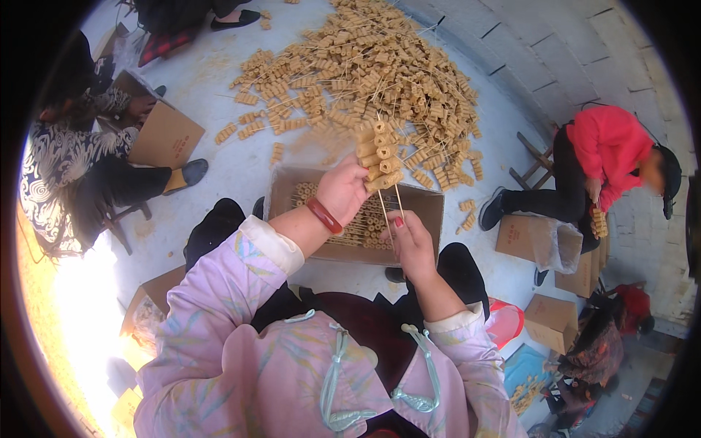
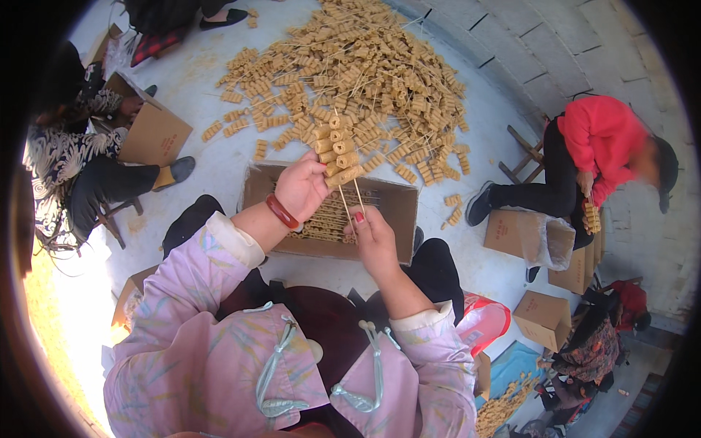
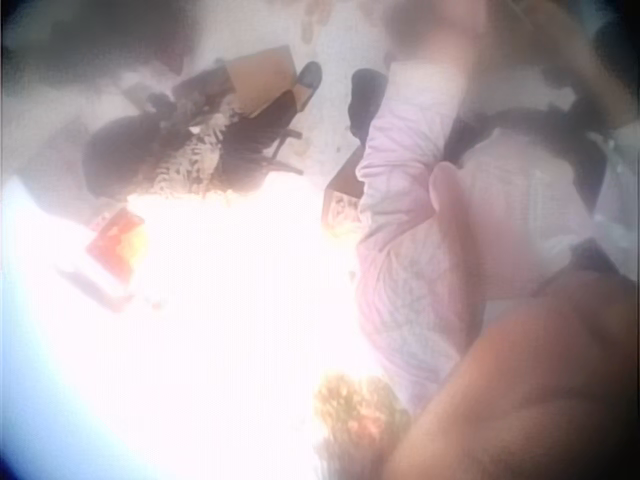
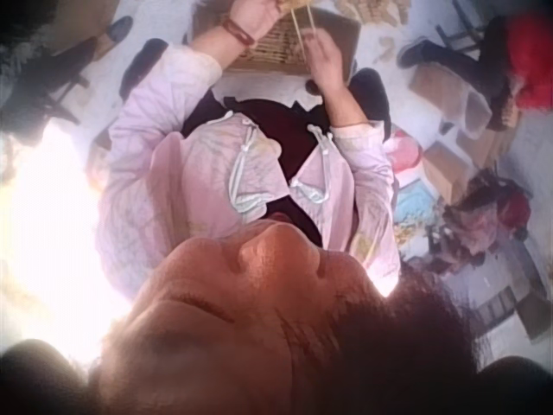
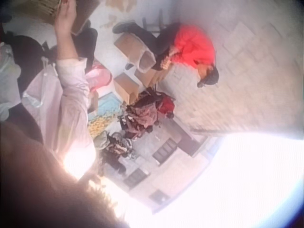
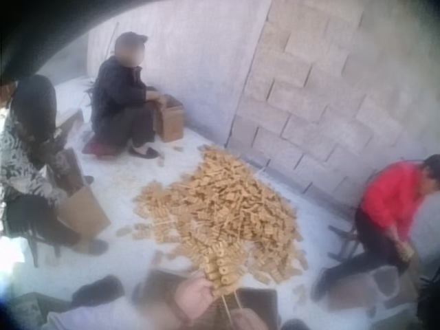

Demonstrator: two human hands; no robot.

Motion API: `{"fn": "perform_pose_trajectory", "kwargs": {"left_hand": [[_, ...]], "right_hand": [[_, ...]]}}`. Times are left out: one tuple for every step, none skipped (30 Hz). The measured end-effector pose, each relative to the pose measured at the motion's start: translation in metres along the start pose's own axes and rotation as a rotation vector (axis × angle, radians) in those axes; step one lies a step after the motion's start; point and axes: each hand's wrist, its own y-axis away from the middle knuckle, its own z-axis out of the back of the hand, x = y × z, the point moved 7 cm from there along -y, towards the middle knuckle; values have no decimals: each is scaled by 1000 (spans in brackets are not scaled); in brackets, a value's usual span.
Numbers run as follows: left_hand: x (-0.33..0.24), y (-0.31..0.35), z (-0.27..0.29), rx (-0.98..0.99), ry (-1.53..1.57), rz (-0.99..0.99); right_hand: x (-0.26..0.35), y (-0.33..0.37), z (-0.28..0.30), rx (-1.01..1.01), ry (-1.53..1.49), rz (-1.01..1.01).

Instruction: The person threads small, ring-shaped snacks onto wooden skewers and places them into a cardboard box. They repeatedly pick up snacks and skewers, align them, and insert the skewers through the snack centers.

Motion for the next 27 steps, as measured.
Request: {"fn": "perform_pose_trajectory", "kwargs": {"left_hand": [[0,-3,3,-25,-11,10],[-1,-6,3,-17,-10,8],[-1,-8,6,-44,-22,18],[-3,-9,5,-29,-9,8],[-3,-9,7,-48,-9,9],[-2,-10,8,-71,-15,23],[-3,-10,8,-61,37,22],[-2,-9,7,-57,82,28],[-3,-9,6,-55,130,22],[-3,-9,9,-90,43,14],[-4,-9,11,-127,-42,-3],[-6,-9,12,-133,-119,-30],[-5,-10,14,-149,-125,-18],[-6,-11,15,-133,-123,-14],[-6,-13,15,-116,-122,-10],[-7,-14,18,-130,-106,-7],[-7,-15,20,-143,-91,1],[-6,-15,21,-157,-73,14],[-4,-14,22,-160,-72,26],[-4,-15,22,-158,-71,32],[-5,-15,20,-149,-72,25],[-5,-15,18,-145,-74,21],[-6,-15,18,-167,-93,34],[-6,-15,17,-175,-106,37],[-7,-16,14,-171,-121,25],[-7,-15,15,-221,-142,28],[-8,-16,15,-228,-159,33]], "right_hand": [[2,-3,1,-15,83,23],[6,-5,0,-12,183,89],[9,-6,0,-17,278,130],[12,-7,-1,-10,362,166],[11,-9,0,-15,367,149],[10,-10,0,-9,359,124],[9,-12,-1,-3,349,99],[10,-12,-2,-12,343,110],[12,-13,-4,-21,338,121],[11,-13,-5,-26,322,111],[14,-14,-8,-14,413,151],[14,-15,-11,5,490,169],[14,-16,-13,26,559,181],[17,-16,-14,20,557,229],[19,-17,-14,16,547,271],[22,-17,-15,12,529,319],[23,-18,-15,15,491,336],[25,-19,-15,17,447,355],[26,-19,-15,18,404,369],[21,-20,-15,36,373,293],[16,-21,-16,56,342,226],[11,-22,-17,83,309,154],[11,-23,-17,81,376,151],[11,-23,-17,85,444,143],[12,-24,-18,83,510,152],[10,-26,-19,97,547,125],[10,-28,-20,105,577,109]]}}
